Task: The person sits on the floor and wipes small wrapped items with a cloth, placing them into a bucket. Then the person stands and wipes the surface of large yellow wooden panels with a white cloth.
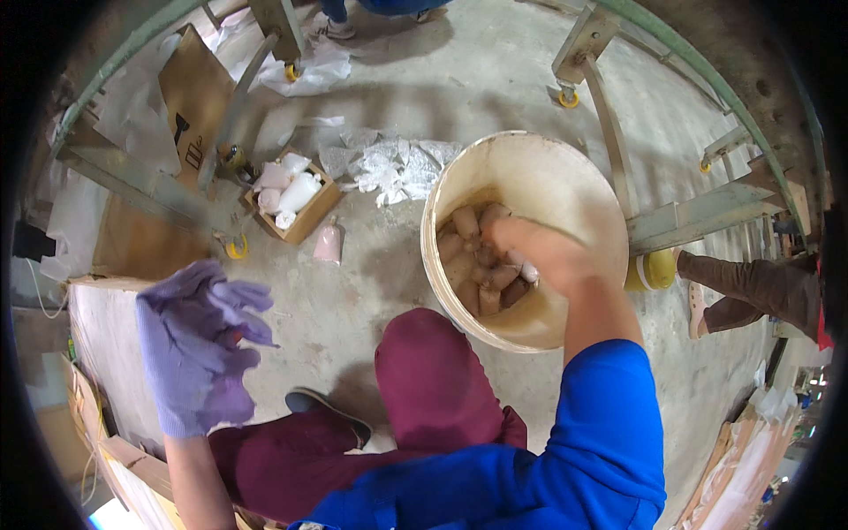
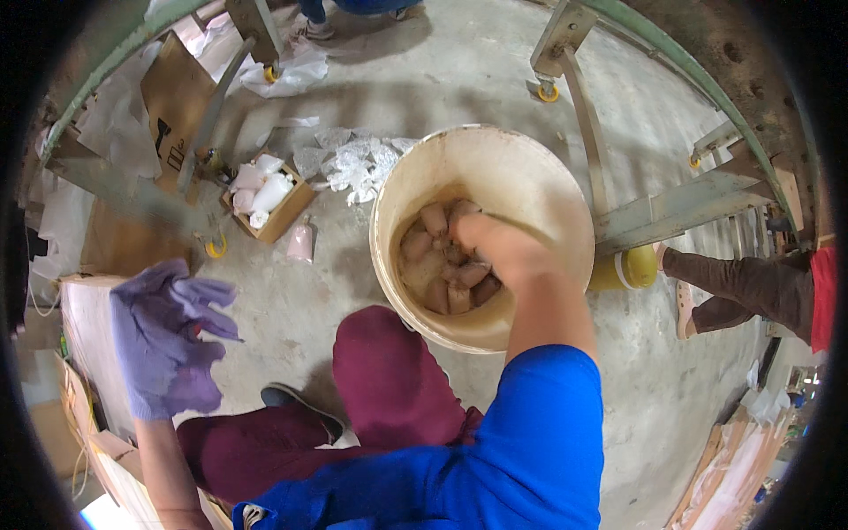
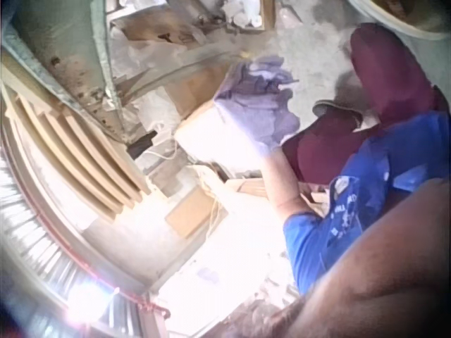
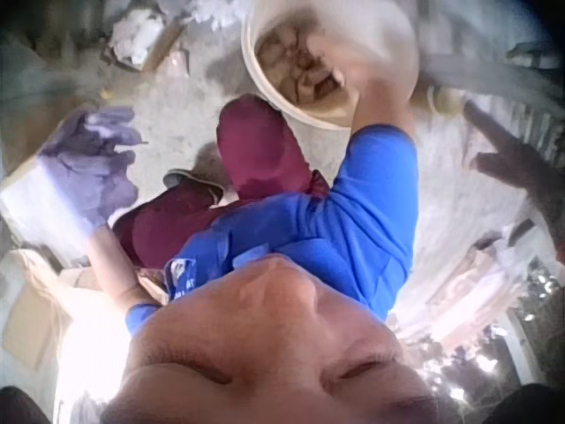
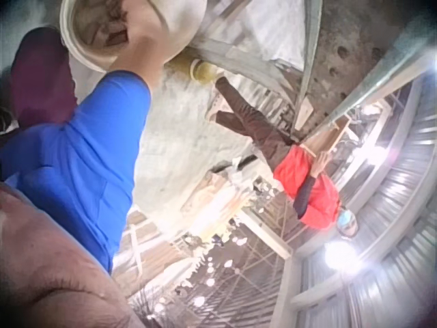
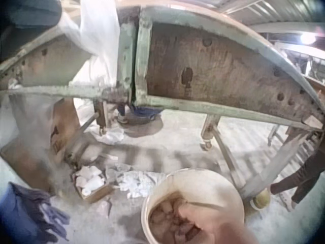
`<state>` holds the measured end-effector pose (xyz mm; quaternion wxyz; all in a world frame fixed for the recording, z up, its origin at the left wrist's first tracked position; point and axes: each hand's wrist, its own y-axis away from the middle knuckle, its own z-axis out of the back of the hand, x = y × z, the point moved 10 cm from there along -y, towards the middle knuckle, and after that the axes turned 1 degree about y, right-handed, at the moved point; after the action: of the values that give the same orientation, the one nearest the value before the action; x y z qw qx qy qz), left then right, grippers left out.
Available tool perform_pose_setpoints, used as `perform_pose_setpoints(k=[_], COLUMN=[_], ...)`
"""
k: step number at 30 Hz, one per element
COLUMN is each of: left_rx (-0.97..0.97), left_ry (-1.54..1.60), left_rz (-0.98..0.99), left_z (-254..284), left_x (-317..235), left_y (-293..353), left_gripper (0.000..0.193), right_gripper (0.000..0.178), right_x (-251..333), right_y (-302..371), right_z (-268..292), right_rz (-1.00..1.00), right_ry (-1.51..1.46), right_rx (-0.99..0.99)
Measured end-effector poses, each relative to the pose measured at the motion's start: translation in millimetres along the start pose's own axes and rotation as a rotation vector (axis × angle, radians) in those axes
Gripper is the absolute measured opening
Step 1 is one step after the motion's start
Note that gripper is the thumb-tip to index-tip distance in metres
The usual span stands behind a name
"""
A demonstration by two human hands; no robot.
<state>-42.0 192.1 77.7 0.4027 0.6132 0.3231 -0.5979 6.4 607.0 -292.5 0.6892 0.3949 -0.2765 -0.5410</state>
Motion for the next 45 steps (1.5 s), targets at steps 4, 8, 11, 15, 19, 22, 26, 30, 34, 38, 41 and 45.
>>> perform_pose_setpoints(k=[4,8,11,15,19,22,26,30,34,38,41,45], left_rx=[0.037,0.309,0.451,0.578,0.456,0.254,0.205,0.030,0.199,0.352,0.316,-0.213], left_ry=[0.251,0.564,0.790,1.049,1.245,1.034,1.078,0.986,1.188,1.096,1.089,-0.047], left_rz=[0.209,0.337,0.423,0.388,0.143,-0.102,0.031,0.045,0.140,-0.039,0.060,-0.451], left_z=[-34,-92,-123,-162,-164,-119,-77,-23,-23,-31,-37,21], left_x=[27,41,54,57,37,36,40,76,92,66,62,39], left_y=[-16,-48,-68,-82,-94,-111,-123,-150,-158,-158,-156,-151], left_gripper=[0.043,0.049,0.064,0.059,0.055,0.033,0.052,0.074,0.082,0.059,0.043,0.030], right_gripper=[0.033,0.031,0.029,0.023,0.028,0.029,0.028,0.033,0.027,0.017,0.021,0.037], right_x=[5,-23,-19,29,120,190,221,248,228,181,158,171], right_y=[48,143,217,311,308,286,274,260,246,192,179,164], right_z=[67,117,150,190,207,243,280,306,313,302,300,301], right_rz=[0.083,0.147,0.214,0.355,0.155,0.295,0.377,0.545,0.516,0.554,0.567,0.580], right_ry=[-0.598,-1.102,-1.294,-1.170,-0.763,-0.468,-0.399,-0.406,-0.752,-1.679,-1.932,-1.882], right_rx=[-0.126,-0.413,-0.625,-1.415,-1.787,-1.779,-1.772,-1.781,-1.770,-1.511,-1.432,-1.311])
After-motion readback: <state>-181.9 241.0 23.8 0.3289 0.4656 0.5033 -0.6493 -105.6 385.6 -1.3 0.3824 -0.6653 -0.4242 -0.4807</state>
